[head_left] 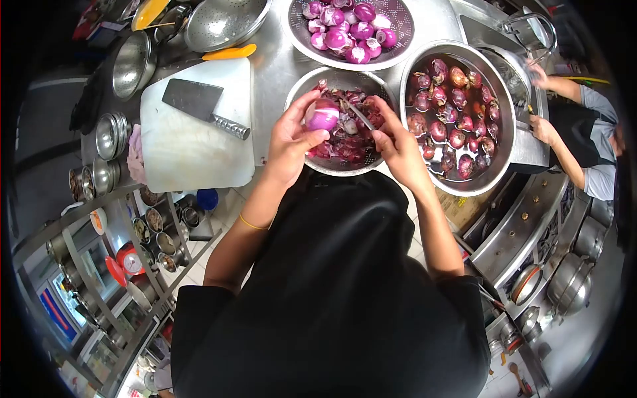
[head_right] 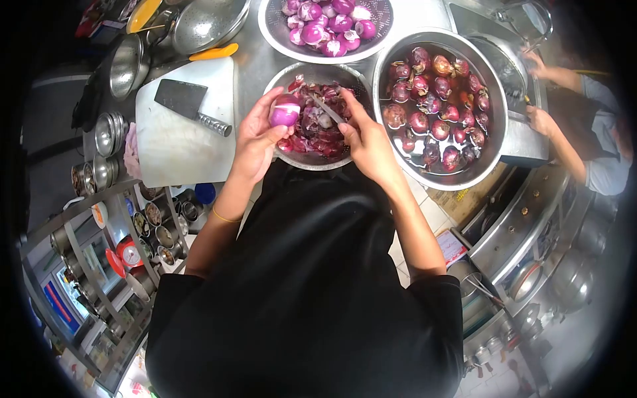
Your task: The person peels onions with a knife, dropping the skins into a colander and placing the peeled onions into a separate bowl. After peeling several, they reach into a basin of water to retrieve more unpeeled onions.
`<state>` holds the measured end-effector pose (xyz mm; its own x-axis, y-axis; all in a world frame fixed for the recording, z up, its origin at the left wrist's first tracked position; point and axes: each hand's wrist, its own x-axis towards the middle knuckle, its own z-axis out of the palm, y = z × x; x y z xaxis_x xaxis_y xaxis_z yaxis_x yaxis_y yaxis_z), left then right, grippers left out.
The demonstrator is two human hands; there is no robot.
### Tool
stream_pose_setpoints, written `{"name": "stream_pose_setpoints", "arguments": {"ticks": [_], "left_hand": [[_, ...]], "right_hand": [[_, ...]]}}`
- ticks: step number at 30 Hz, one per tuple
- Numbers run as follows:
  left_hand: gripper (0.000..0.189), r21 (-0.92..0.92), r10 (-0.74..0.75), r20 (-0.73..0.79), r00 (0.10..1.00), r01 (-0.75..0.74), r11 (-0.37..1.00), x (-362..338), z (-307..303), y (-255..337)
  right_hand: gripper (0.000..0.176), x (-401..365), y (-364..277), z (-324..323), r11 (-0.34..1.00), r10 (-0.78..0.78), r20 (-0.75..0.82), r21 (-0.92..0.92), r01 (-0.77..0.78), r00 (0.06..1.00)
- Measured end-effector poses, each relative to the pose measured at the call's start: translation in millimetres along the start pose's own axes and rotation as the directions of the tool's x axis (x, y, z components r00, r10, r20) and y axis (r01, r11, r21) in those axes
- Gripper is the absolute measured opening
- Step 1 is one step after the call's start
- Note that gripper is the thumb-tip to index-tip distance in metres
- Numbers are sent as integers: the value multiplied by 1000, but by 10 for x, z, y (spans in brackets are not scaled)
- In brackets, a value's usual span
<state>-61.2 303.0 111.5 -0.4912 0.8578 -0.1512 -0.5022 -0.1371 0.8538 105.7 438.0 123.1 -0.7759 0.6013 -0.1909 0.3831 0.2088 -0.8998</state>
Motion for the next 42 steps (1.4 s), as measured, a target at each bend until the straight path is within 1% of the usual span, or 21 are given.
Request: {"name": "stream_pose_setpoints", "arguments": {"ticks": [2,4,6,7,11,12,13,14,16,18,21,23,30,33,34,35,36,39,40,41,42], "left_hand": [[64,90,21,-33,999,-18,996,-11,58,19],[67,178,37,-60,997,-26,984,-32,93,27],[66,229,77,-64,995,-61,971,-25,124,36],[66,228,74,-61,995,-59,972,-24,147,42],[64,254,145,-80,986,-121,960,-34,208,66],[65,304,198,-75,977,-167,938,-38,217,75],[65,292,175,-95,980,-140,946,-61,234,77],[64,284,168,-102,981,-133,950,-45,231,84],[64,433,291,-53,955,-241,869,-13,190,67],[64,429,278,-64,958,-225,875,-14,208,86],[66,420,318,-95,943,-251,872,-27,267,108],[66,427,334,-97,938,-264,865,-34,282,98],[65,557,403,-88,911,-290,778,-35,267,76],[63,452,332,-139,933,-239,860,-47,291,95],[63,452,329,-139,934,-236,860,-51,277,88],[63,444,320,-142,937,-229,866,-46,252,79],[62,436,311,-145,939,-222,872,-42,235,76],[62,436,309,-140,941,-222,872,-43,211,78],[62,438,308,-143,941,-218,872,-42,206,80],[62,432,311,-132,941,-228,873,-39,210,83],[62,424,312,-118,943,-237,874,-41,221,84]], "right_hand": [[55,-71,-244,-60,1000,11,-15,-19,-12,1000],[48,-163,-427,-32,995,-96,-24,-39,95,995],[46,-161,-382,65,935,-343,-46,-113,336,938],[43,-176,-433,64,956,-289,-15,-50,288,957],[40,-154,-415,70,953,-299,3,-51,299,954],[39,-169,-433,63,976,-219,5,-2,219,976],[37,-160,-455,48,988,-147,7,46,146,989],[35,-131,-376,82,975,-220,-57,3,221,974],[36,-130,-396,90,971,-237,-82,3,238,968],[38,-161,-471,101,968,-248,-10,19,249,969],[40,-142,-477,199,966,-254,-5,51,253,967],[43,-109,-408,267,928,-370,-74,16,372,926],[49,-143,-440,290,953,-277,-66,-148,265,959],[44,-122,-349,293,925,-344,-85,-198,323,935],[41,-97,-301,287,979,-156,-120,109,169,980],[39,-70,-256,265,913,37,-95,407,5,995],[36,-62,-201,195,841,194,-56,524,-137,979],[39,-43,-110,144,867,182,-112,487,-106,977],[40,-57,-147,145,968,-110,-173,206,145,979],[42,-82,-209,139,917,-397,-145,-96,387,906],[48,-125,-313,134,909,-414,-94,-98,405,906]]}}
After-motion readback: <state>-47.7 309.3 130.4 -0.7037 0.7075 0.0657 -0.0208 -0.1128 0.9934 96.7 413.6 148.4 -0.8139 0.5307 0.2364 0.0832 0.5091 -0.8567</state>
